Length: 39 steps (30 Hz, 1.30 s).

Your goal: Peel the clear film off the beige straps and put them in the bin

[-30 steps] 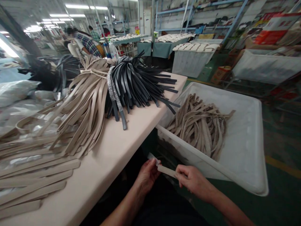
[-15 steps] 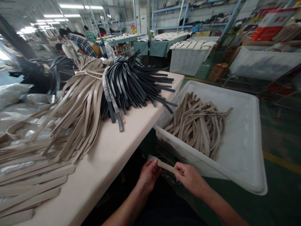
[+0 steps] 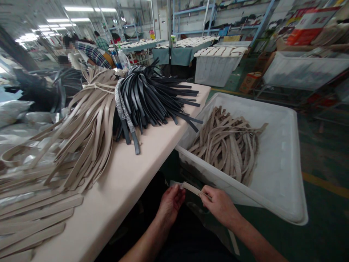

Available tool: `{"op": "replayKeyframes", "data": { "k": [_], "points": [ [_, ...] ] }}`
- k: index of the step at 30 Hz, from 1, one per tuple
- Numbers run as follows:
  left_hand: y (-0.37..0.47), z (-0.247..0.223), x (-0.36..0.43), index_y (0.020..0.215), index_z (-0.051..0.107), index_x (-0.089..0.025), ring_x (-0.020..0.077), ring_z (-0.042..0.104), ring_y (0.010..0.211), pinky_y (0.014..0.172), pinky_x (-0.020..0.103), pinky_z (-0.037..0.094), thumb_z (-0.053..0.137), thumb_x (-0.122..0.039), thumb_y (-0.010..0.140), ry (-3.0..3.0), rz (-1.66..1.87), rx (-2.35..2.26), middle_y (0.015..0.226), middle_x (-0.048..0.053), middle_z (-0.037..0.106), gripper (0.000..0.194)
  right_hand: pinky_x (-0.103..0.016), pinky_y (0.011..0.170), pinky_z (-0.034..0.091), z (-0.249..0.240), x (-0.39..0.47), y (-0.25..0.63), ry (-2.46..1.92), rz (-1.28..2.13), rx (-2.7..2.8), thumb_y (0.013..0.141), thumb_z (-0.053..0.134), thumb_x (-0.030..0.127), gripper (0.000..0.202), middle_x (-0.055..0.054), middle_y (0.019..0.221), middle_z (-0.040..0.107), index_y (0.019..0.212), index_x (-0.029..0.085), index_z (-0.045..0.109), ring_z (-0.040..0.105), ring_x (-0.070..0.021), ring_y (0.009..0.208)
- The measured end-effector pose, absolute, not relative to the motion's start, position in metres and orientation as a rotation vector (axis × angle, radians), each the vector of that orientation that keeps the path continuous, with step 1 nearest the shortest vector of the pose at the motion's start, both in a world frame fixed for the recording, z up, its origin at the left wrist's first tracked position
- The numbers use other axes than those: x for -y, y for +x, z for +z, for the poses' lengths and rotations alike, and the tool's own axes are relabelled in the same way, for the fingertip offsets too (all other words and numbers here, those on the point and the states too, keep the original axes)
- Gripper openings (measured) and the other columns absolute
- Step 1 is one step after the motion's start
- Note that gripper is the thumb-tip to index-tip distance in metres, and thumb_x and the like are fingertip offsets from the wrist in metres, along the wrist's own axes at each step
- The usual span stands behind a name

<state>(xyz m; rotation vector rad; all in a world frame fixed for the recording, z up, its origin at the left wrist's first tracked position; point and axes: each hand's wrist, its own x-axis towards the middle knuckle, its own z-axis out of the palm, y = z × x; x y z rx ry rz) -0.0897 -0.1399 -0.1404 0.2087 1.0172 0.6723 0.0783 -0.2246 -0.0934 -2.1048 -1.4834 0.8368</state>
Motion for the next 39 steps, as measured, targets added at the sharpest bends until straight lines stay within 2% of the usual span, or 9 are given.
{"op": "replayKeyframes", "data": {
  "k": [6,12,17,20,23,27,33,36,39],
  "points": [
    [-0.088,-0.144,0.139,0.083,0.069,-0.012,0.0122,0.071,0.066,0.064,0.022,0.057,0.072,-0.017,0.084,0.202,0.682,-1.026,0.076,0.004,0.074,0.007,-0.032,0.065,0.038,-0.096,0.225,0.069,-2.138,0.789,1.552,0.091,0.039,0.036,0.027,-0.003,0.069,0.065,0.073,0.023,0.055,0.063,-0.0214,0.069],
    [-0.086,-0.151,0.139,0.084,0.068,-0.013,0.0113,0.069,0.064,0.062,0.022,0.057,0.079,-0.019,0.078,0.221,0.661,-1.014,0.074,0.002,0.073,0.015,-0.032,0.065,0.037,-0.099,0.223,0.063,-2.121,0.842,1.539,0.091,0.042,0.033,0.024,-0.003,0.069,0.065,0.074,0.022,0.055,0.063,-0.0218,0.068],
    [-0.074,-0.151,0.145,0.081,0.067,-0.011,0.0139,0.07,0.063,0.06,0.023,0.056,0.074,-0.017,0.082,0.206,0.587,-0.996,0.071,0.005,0.073,0.009,-0.032,0.065,0.04,-0.105,0.209,0.059,-2.048,0.867,1.535,0.094,0.041,0.034,0.028,-0.004,0.07,0.065,0.075,0.02,0.057,0.063,-0.0213,0.069],
    [-0.069,-0.152,0.142,0.081,0.065,-0.011,0.0126,0.068,0.06,0.056,0.021,0.055,0.071,-0.016,0.085,0.167,0.611,-1.018,0.068,0.004,0.071,0.008,-0.028,0.061,0.043,-0.09,0.221,0.073,-1.906,1.052,1.479,0.095,0.045,0.039,0.028,0.001,0.07,0.064,0.102,0.018,0.062,0.063,-0.018,0.062],
    [-0.071,-0.153,0.135,0.082,0.062,-0.014,0.01,0.067,0.056,0.055,0.02,0.055,0.068,-0.018,0.088,0.105,0.657,-1.057,0.066,0.001,0.069,0.009,-0.026,0.056,0.045,-0.058,0.248,0.099,-1.848,1.151,1.372,0.095,0.05,0.046,0.043,0.004,0.069,0.063,0.13,0.022,0.051,0.061,-0.0161,0.056],
    [-0.072,-0.147,0.137,0.082,0.063,-0.013,0.0099,0.067,0.057,0.056,0.02,0.056,0.067,-0.018,0.089,0.059,0.636,-1.041,0.064,0.001,0.069,0.009,-0.029,0.06,0.044,-0.032,0.26,0.113,-2.01,0.895,1.467,0.093,0.047,0.041,0.04,0.003,0.066,0.066,0.13,0.025,0.055,0.062,-0.019,0.061],
    [-0.06,-0.141,0.159,0.082,0.067,-0.009,0.0127,0.069,0.06,0.057,0.021,0.056,0.069,-0.016,0.086,0.085,0.532,-0.954,0.068,0.006,0.072,0.009,-0.032,0.068,0.041,-0.077,0.202,0.074,-2.144,0.813,1.586,0.089,0.047,0.023,0.039,-0.002,0.074,0.069,0.125,0.02,0.061,0.066,-0.0223,0.073],
    [-0.06,-0.146,0.15,0.079,0.066,-0.01,0.011,0.068,0.057,0.054,0.019,0.054,0.065,-0.015,0.089,0.095,0.56,-0.982,0.064,0.004,0.07,0.011,-0.031,0.068,0.041,-0.082,0.198,0.073,-2.045,0.916,1.566,0.089,0.05,0.027,0.042,-0.001,0.075,0.069,0.13,0.019,0.058,0.065,-0.0216,0.073],
    [-0.065,-0.15,0.134,0.08,0.064,-0.012,0.0089,0.066,0.054,0.054,0.018,0.054,0.063,-0.018,0.092,0.09,0.597,-1.008,0.061,0.0,0.068,0.013,-0.03,0.063,0.042,-0.059,0.224,0.091,-1.956,1.002,1.522,0.092,0.048,0.037,0.042,0.002,0.069,0.067,0.13,0.022,0.056,0.063,-0.0194,0.065]
  ]
}}
